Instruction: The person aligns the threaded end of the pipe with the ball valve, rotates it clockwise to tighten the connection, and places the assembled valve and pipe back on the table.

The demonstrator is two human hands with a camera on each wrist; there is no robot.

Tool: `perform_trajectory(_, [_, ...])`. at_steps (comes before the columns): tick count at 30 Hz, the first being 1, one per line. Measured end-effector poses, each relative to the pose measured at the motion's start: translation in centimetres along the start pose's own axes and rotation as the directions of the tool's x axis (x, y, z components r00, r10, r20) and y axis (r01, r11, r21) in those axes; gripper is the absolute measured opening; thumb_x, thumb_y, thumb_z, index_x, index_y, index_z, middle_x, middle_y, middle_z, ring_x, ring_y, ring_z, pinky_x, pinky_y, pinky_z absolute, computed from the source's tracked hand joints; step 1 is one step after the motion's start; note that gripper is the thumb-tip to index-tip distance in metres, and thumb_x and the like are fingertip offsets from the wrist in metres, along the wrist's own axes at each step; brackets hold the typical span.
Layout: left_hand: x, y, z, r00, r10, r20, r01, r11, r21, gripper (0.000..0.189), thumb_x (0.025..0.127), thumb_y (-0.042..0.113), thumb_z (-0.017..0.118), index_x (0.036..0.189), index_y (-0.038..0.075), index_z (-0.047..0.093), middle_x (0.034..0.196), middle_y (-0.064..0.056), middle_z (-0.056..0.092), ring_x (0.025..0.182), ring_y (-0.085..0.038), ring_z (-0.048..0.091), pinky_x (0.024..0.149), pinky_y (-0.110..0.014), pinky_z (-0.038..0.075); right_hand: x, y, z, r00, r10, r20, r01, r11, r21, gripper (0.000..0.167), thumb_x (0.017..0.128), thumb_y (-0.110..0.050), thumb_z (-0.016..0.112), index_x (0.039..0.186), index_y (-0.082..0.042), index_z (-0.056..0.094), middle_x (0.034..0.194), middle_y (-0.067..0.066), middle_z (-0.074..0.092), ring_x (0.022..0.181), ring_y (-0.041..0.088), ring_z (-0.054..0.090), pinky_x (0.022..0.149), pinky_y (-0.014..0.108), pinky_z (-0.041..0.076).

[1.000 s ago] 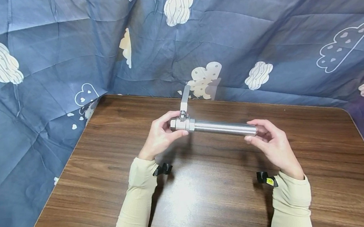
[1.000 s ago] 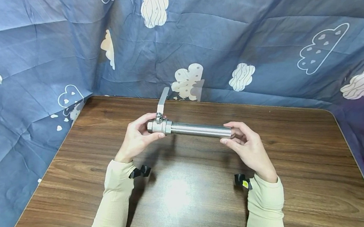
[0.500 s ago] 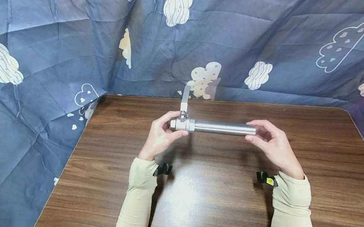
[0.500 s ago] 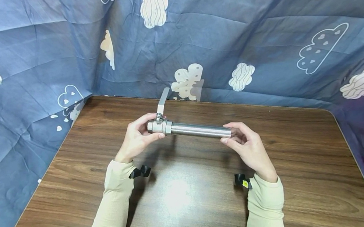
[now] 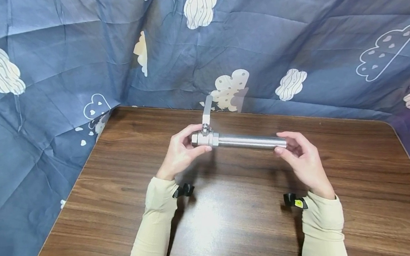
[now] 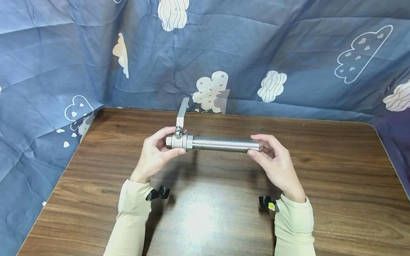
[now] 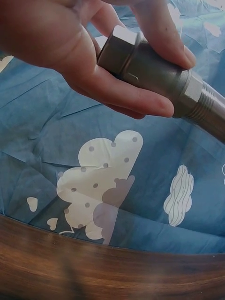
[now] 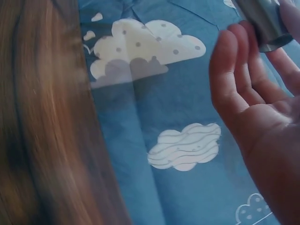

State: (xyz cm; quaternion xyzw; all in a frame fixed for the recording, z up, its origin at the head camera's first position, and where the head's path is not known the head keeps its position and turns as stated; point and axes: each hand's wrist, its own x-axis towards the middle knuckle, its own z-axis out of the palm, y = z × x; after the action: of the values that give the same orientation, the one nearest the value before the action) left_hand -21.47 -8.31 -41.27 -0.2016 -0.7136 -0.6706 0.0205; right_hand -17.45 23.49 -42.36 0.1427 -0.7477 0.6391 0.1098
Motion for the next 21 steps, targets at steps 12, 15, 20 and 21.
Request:
perform_trajectory(12, [0.2, -0.3, 0.1, 1.000, -0.012, -0.023, 0.011, 0.999, -0.032, 0.057, 0.072, -0.011, 0.077, 0.124, -0.003, 0.058, 0.106, -0.024, 0.062, 0.082, -0.011, 0.062, 0.075, -0.024, 0.058, 0.3, 2.0, 1.4, 0.999, -0.026, -0.043, 0.045, 0.852, 0.522, 0.031, 0.090, 0.013, 0.055, 0.119, 0.004, 0.058, 0.098, 0.005, 0.070, 0.079, 0.013, 0.066, 0.072, 0.023, 0.058])
perform_trajectory(15, [0.2, -0.4, 0.2, 1.000, -0.013, -0.016, 0.013, 1.000, -0.025, 0.056, 0.072, -0.010, 0.077, 0.124, -0.003, 0.058, 0.107, -0.024, 0.063, 0.081, -0.010, 0.063, 0.075, -0.024, 0.057, 0.3, 2.6, 1.6, 0.999, -0.034, -0.031, 0.046, 0.787, 0.615, 0.030, 0.092, 0.012, 0.052, 0.119, 0.003, 0.058, 0.100, 0.008, 0.069, 0.080, 0.016, 0.065, 0.071, 0.024, 0.057])
perform_trajectory(20, [0.2, -0.6, 0.3, 1.000, -0.002, -0.005, 0.002, 1.000, -0.007, 0.053, 0.072, -0.008, 0.077, 0.122, -0.003, 0.059, 0.106, -0.024, 0.064, 0.079, -0.009, 0.063, 0.073, -0.023, 0.057, 0.0, 3.4, 1.6, 0.998, -0.057, -0.007, 0.046, 0.719, 0.694, 0.030, 0.092, 0.014, 0.050, 0.121, 0.007, 0.055, 0.103, 0.012, 0.067, 0.080, 0.019, 0.064, 0.072, 0.026, 0.056])
perform_trajectory(21, [0.2, -0.6, 0.3, 1.000, 0.000, -0.005, 0.000, 1.000, -0.007, 0.053, 0.072, -0.008, 0.077, 0.122, -0.003, 0.059, 0.106, -0.024, 0.064, 0.079, -0.009, 0.063, 0.074, -0.023, 0.057, 0.0, 3.5, 1.6, 0.998, -0.064, -0.002, 0.047, 0.707, 0.705, 0.030, 0.092, 0.014, 0.049, 0.121, 0.009, 0.054, 0.103, 0.013, 0.066, 0.080, 0.020, 0.064, 0.072, 0.026, 0.056])
